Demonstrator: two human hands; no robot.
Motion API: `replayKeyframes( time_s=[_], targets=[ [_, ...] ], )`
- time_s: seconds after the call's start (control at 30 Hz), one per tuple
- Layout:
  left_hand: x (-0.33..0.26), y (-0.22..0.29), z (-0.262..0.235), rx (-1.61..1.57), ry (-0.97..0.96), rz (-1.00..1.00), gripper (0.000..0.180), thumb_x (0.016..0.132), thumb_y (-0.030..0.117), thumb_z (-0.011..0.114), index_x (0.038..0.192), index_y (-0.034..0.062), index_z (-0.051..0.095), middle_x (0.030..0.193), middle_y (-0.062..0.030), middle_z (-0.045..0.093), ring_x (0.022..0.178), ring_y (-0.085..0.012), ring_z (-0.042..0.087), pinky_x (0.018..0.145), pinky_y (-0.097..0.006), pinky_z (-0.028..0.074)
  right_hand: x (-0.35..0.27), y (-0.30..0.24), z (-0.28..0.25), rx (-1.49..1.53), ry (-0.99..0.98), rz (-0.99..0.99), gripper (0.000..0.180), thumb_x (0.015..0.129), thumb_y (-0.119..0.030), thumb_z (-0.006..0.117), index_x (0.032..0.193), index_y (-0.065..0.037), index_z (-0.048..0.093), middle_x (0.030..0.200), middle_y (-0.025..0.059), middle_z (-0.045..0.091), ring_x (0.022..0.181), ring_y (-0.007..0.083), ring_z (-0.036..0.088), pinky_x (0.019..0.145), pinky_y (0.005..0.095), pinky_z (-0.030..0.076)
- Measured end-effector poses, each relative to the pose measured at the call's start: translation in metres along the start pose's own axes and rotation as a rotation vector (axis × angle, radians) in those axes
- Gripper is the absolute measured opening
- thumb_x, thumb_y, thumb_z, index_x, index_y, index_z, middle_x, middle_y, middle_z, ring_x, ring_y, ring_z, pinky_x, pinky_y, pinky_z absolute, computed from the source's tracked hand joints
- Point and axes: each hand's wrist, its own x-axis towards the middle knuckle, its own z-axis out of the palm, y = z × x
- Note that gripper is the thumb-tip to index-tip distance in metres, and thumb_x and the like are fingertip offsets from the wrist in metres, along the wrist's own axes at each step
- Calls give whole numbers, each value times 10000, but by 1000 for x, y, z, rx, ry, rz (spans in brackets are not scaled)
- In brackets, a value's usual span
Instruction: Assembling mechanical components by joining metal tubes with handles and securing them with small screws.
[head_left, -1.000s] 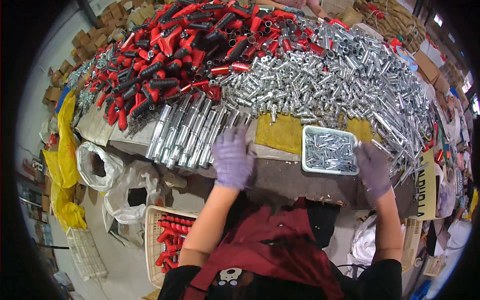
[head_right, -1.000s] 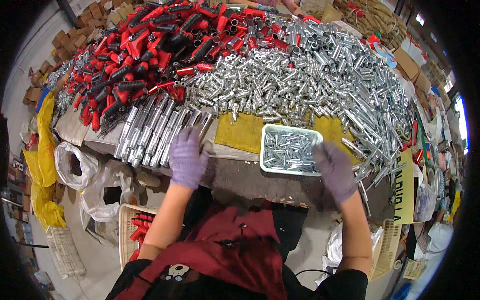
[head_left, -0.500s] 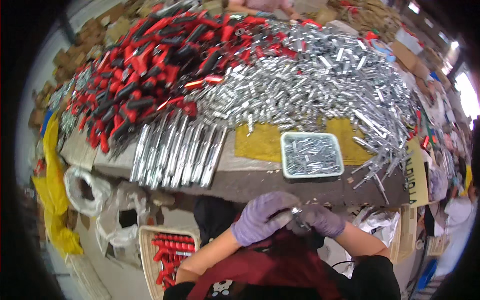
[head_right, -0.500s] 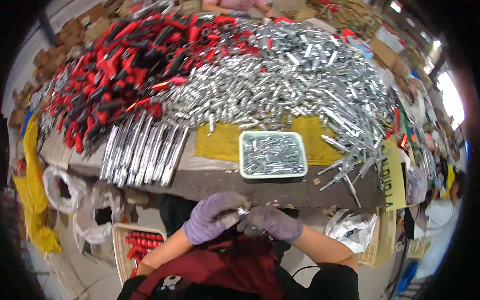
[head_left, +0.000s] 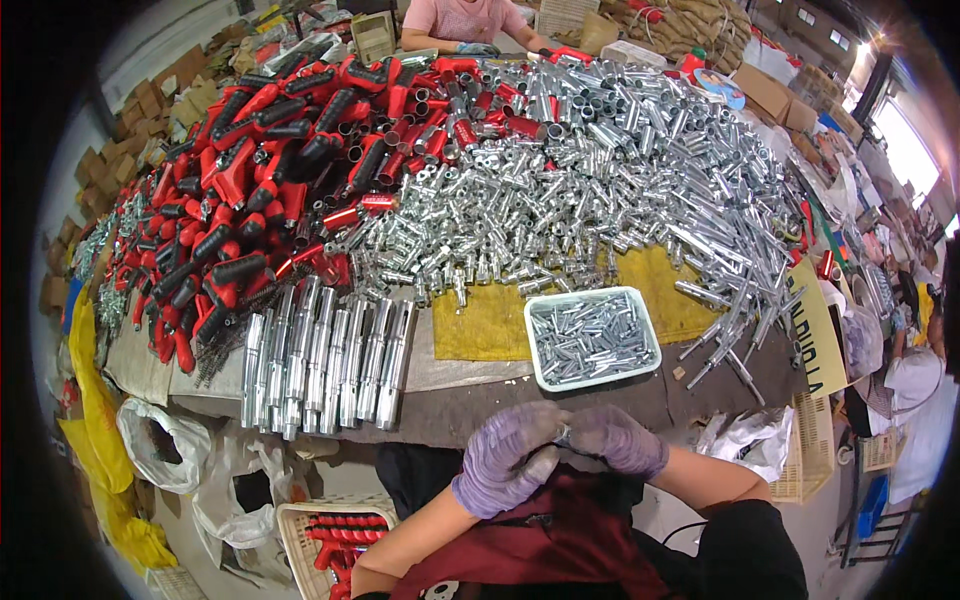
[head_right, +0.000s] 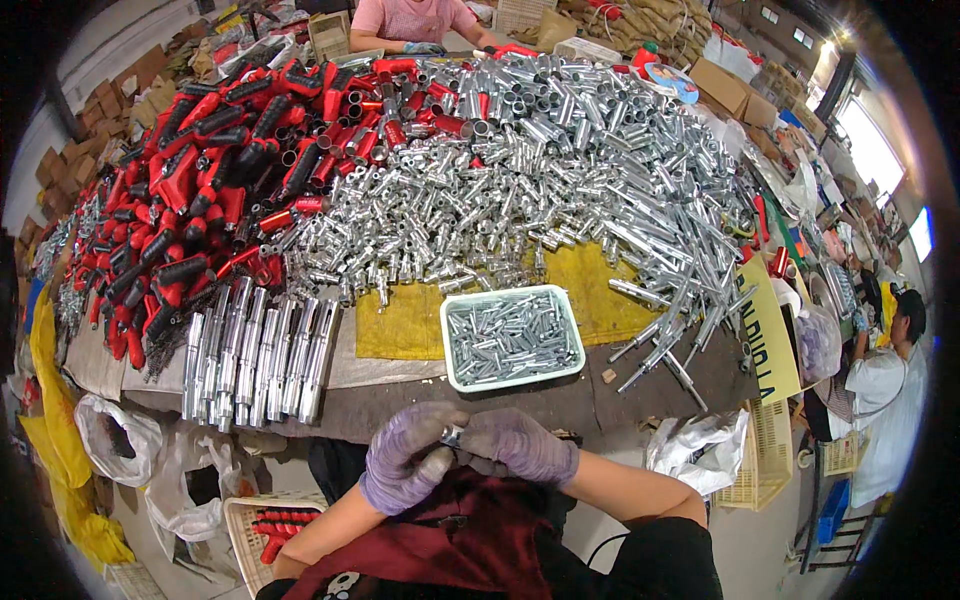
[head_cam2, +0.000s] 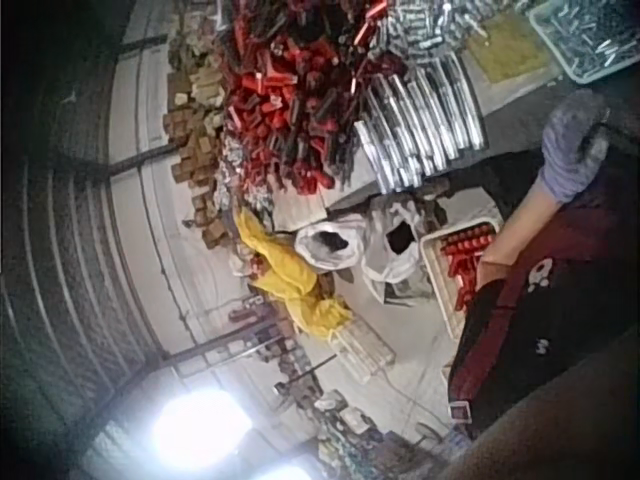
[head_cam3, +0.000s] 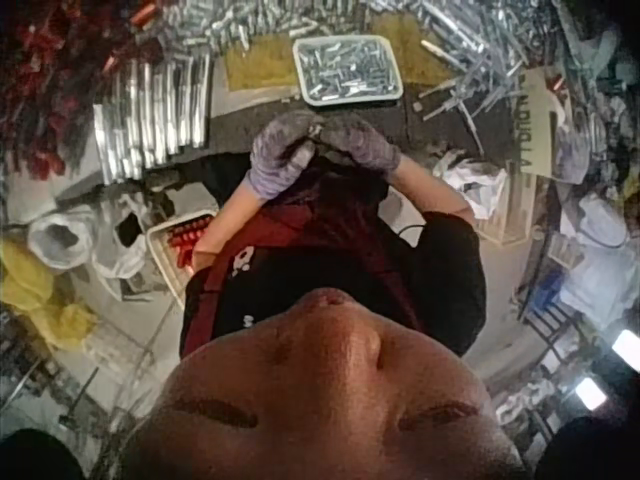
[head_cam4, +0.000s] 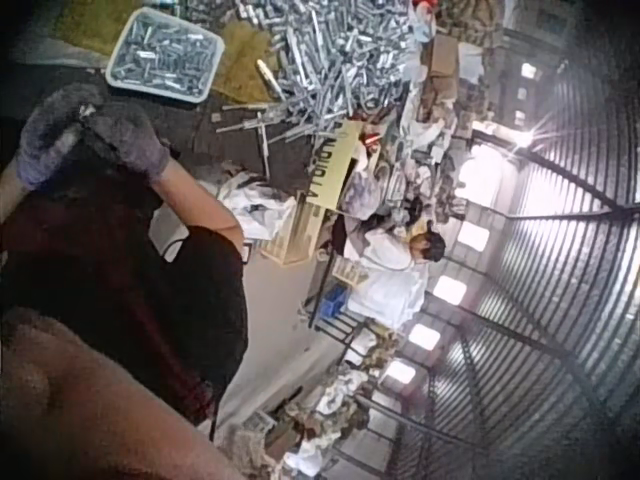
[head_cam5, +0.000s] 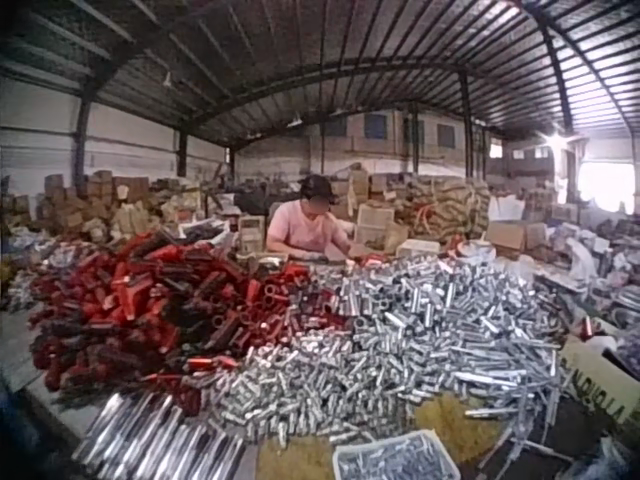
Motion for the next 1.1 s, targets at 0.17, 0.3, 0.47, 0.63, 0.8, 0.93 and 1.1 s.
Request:
replayKeyframes(
  time_s=[0.17,0.3,0.47,0.63,0.8,0.93,1.1],
  targets=[
    [0,-20,-8,212,58,-102,363,821,191,616,1152,63,539,1097,-140,608,982,-327,599,822,-396,481,20,-37,-21,-184,1,54,428,882,-461,543,968,-47,612,745,1,539,662,88,491,534,235,378],
    [-23,-49,-25,398,215,-363,493,814,250,630,1240,54,475,1017,-145,617,870,-310,610,773,-388,488,75,-103,-91,-1088,577,-325,284,864,-249,591,1094,-83,600,994,131,619,850,212,615,721,266,483],
    [-13,-49,-25,554,145,-255,326,811,172,600,1106,45,548,949,-146,625,816,-318,611,725,-394,486,165,-200,-243,-1200,1228,-165,496,799,-440,560,979,17,624,942,205,633,892,343,594,795,405,440],
    [-13,-54,-27,504,133,-272,268,809,166,600,1049,50,567,915,-117,635,786,-298,604,697,-383,479,226,-213,-330,-1121,1390,199,592,779,-483,568,1063,35,608,1105,222,606,1079,324,571,923,365,422],
    [-14,-52,-28,358,220,-380,267,828,144,586,1075,46,557,899,-114,647,790,-291,613,711,-353,493,200,-211,-316,-1344,1270,48,557,769,-481,581,1059,-6,608,1050,220,615,943,348,614,841,408,460],
    [-25,-57,-27,187,351,-601,363,851,170,581,1181,34,513,969,-132,631,805,-245,619,717,-321,495,145,-158,-198,-1378,822,-172,390,811,-426,569,942,-65,639,921,187,633,805,374,611,746,442,478],
    [-1,-30,-10,-718,457,-777,598,860,287,617,1339,43,355,1105,-140,569,834,-178,579,729,-309,486,59,-100,-5,-1628,85,-224,309,785,-414,598,893,-126,628,790,106,639,750,304,631,640,392,495]
  ],
)
